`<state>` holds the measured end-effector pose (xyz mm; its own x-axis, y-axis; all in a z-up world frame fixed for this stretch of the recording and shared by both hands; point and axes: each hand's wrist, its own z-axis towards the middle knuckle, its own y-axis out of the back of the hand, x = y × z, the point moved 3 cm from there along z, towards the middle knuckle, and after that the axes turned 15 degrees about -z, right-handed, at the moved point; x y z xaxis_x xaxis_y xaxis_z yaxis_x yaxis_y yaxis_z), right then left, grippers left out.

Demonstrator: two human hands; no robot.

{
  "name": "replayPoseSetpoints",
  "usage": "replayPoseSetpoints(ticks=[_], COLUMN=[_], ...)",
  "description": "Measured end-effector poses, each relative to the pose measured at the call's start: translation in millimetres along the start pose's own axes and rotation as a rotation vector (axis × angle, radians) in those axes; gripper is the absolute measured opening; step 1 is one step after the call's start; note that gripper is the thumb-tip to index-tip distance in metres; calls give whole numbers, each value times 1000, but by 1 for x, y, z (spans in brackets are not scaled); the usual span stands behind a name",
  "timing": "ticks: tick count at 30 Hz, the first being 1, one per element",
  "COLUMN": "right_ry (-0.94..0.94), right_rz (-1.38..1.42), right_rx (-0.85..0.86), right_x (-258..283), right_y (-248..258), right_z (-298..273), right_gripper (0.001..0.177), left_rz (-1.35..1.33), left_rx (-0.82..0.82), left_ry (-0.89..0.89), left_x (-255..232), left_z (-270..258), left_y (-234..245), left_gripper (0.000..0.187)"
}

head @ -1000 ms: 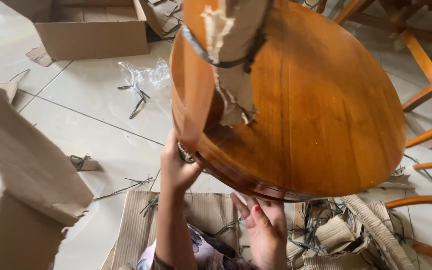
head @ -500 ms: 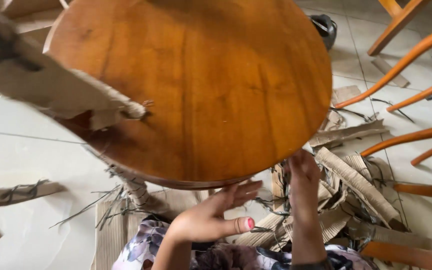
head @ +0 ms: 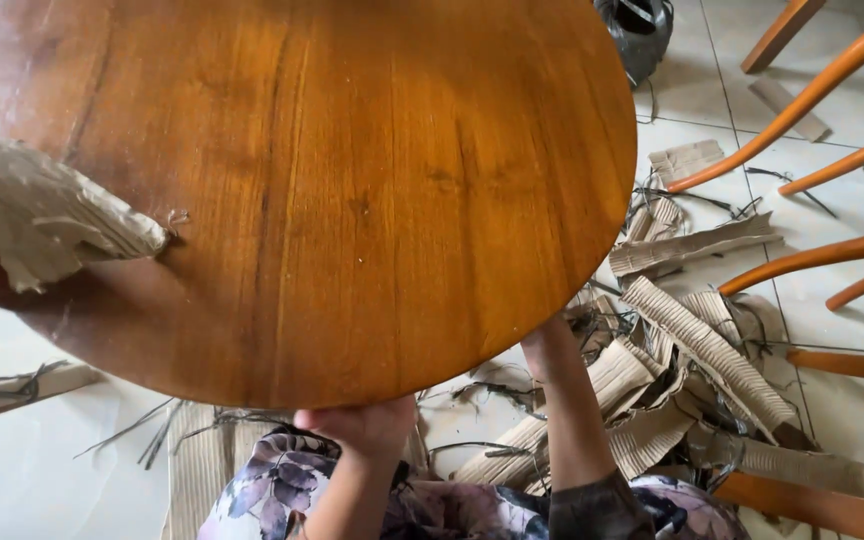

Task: Wrapping the legs of a wooden stool with corrugated cardboard and securing it with plastic straps for protection.

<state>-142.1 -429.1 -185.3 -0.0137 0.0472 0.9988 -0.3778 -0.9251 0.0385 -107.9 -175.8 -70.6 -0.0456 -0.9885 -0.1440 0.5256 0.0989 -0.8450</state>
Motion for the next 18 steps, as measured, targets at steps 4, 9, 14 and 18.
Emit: replayPoseSetpoints(ticks=[4,9,14,18], right_ry=[5,-58,94,280], right_rz=[-3,-165,-368,-181], right_rx=[21,-81,15,37], right_x=[-24,23,109,139], right_y=[-14,-72,-140,-189], right_z=[-21,-53,-71,-83], right_gripper=[61,69,70,42], left_rz=[-27,109,48,33], left_rx=[-651,-320,-283,-339], left_ry=[-133,-137,-104,-87], left_x=[-36,-94,-142,-175], left_z=[16,65,79,86], left_y=[1,-39,-10,46], left_gripper=[74,68,66,65])
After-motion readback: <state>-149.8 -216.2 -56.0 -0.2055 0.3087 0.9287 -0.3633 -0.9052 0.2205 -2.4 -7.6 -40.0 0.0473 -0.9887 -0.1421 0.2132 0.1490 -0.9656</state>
